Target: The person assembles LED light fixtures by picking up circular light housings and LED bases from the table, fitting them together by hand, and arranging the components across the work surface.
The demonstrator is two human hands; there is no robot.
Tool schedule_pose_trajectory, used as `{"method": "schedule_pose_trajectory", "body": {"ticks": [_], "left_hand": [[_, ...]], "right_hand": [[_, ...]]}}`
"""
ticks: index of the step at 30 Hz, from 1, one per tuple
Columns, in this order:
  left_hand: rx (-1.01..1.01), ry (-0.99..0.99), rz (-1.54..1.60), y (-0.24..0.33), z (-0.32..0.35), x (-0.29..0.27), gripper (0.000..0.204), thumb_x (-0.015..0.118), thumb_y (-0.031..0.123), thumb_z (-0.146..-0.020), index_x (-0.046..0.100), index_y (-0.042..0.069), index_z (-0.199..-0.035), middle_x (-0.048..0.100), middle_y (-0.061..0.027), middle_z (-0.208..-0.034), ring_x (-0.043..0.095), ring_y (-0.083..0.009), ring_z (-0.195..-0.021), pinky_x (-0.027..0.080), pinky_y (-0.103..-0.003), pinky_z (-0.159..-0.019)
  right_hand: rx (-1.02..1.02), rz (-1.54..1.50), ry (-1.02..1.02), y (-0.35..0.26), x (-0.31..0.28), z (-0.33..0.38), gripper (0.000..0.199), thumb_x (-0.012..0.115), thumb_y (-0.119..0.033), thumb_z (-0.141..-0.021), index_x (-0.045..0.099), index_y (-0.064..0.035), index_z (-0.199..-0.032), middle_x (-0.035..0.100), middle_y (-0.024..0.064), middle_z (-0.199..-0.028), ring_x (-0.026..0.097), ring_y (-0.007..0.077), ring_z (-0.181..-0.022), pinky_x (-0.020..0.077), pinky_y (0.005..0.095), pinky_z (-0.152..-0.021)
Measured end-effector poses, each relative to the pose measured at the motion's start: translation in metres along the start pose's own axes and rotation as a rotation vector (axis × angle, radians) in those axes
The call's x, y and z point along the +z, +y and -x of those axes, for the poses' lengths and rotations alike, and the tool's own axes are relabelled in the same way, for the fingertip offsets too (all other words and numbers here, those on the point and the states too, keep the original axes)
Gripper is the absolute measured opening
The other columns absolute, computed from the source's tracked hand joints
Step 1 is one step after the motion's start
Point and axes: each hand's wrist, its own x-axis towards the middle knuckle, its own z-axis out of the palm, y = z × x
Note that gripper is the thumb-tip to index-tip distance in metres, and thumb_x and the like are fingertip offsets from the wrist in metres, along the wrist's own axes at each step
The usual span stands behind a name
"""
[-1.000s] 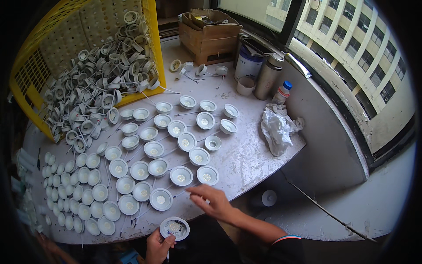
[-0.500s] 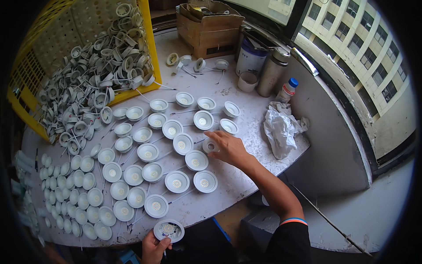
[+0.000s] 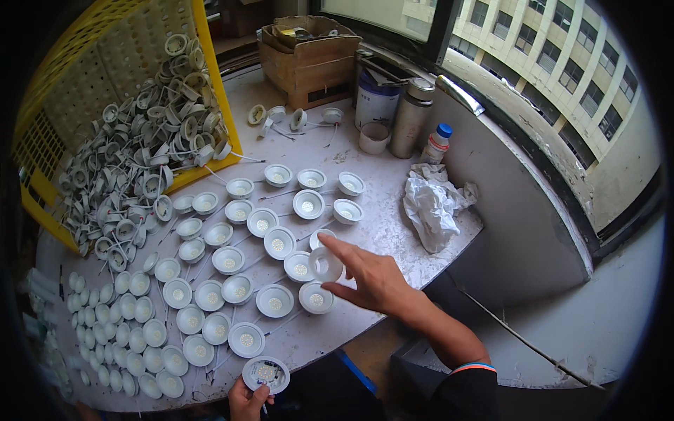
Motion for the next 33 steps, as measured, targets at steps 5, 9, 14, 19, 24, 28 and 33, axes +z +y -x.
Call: {"method": "schedule_pose_trajectory", "body": {"ticks": [5, 9, 14, 19, 24, 28, 33], "left_hand": [[0.107, -0.005, 0.036, -0.007, -0.002, 0.003, 0.029, 0.066, 0.021, -0.089, 0.056, 0.001, -0.108, 0.060, -0.0026, -0.077, 0.053, -0.0080, -0.061, 0.037, -0.018, -0.048], [0.065, -0.039, -0.039, -0.002, 0.011, 0.007, 0.028, 0.063, 0.022, -0.092, 0.055, 0.001, -0.109, 0.059, -0.0017, -0.075, 0.051, -0.0068, -0.058, 0.035, -0.018, -0.046], [0.070, -0.061, 0.015, 0.010, 0.032, 0.015, 0.028, 0.060, 0.024, -0.094, 0.055, 0.001, -0.110, 0.057, -0.0003, -0.074, 0.046, -0.0051, -0.056, 0.033, -0.017, -0.046], [0.075, -0.108, 0.210, 0.012, 0.037, 0.004, 0.038, 0.064, 0.021, -0.091, 0.052, -0.004, -0.117, 0.061, -0.0073, -0.089, 0.053, -0.0079, -0.069, 0.043, -0.022, -0.059], [0.094, -0.044, 0.109, 0.010, 0.044, -0.009, 0.032, 0.059, 0.018, -0.094, 0.054, -0.003, -0.118, 0.060, -0.0040, -0.089, 0.051, -0.0045, -0.070, 0.041, -0.019, -0.060], [0.257, -0.003, 0.198, 0.013, 0.041, -0.009, 0.035, 0.058, 0.021, -0.096, 0.052, -0.002, -0.121, 0.059, -0.0015, -0.090, 0.050, -0.0041, -0.076, 0.041, -0.020, -0.066], [0.142, -0.095, 0.292, 0.013, 0.043, -0.030, 0.039, 0.057, 0.025, -0.097, 0.050, -0.002, -0.124, 0.058, -0.0027, -0.096, 0.049, -0.0047, -0.081, 0.042, -0.020, -0.071]], "right_hand": [[-0.368, -0.130, 0.331, -0.081, -0.071, 0.060, 0.075, 0.083, -0.019, -0.071, 0.044, -0.0073, -0.134, 0.059, 0.0245, -0.121, 0.064, 0.0173, -0.061, 0.0524, 0.0240, -0.053], [-0.369, -0.052, 0.290, -0.103, -0.098, 0.089, 0.071, 0.084, -0.018, -0.072, 0.044, -0.0026, -0.128, 0.062, 0.0287, -0.114, 0.067, 0.0175, -0.065, 0.0524, 0.0235, -0.053], [-0.306, 0.010, 0.247, -0.101, -0.080, 0.086, 0.070, 0.084, -0.018, -0.070, 0.050, -0.0006, -0.128, 0.062, 0.0207, -0.121, 0.070, 0.0210, -0.078, 0.0533, 0.0244, -0.057], [-0.277, -0.114, 0.060, -0.106, -0.048, 0.076, 0.077, 0.081, -0.021, -0.070, 0.045, -0.0057, -0.137, 0.063, 0.0127, -0.120, 0.069, 0.0204, -0.084, 0.0563, 0.0267, -0.066], [-0.316, -0.253, -0.170, -0.123, 0.003, 0.052, 0.075, 0.081, -0.020, -0.069, 0.047, -0.0042, -0.134, 0.063, 0.0126, -0.121, 0.064, 0.0217, -0.073, 0.0531, 0.0300, -0.063], [-0.415, -0.189, -0.301, -0.144, 0.030, 0.035, 0.073, 0.079, -0.022, -0.070, 0.048, -0.0052, -0.134, 0.061, 0.0104, -0.123, 0.056, 0.0190, -0.067, 0.0513, 0.0285, -0.061], [-0.524, -0.117, -0.408, -0.161, 0.052, 0.023, 0.066, 0.074, -0.023, -0.075, 0.049, -0.0075, -0.134, 0.060, 0.0086, -0.124, 0.056, 0.0169, -0.072, 0.0520, 0.0282, -0.061]]}}
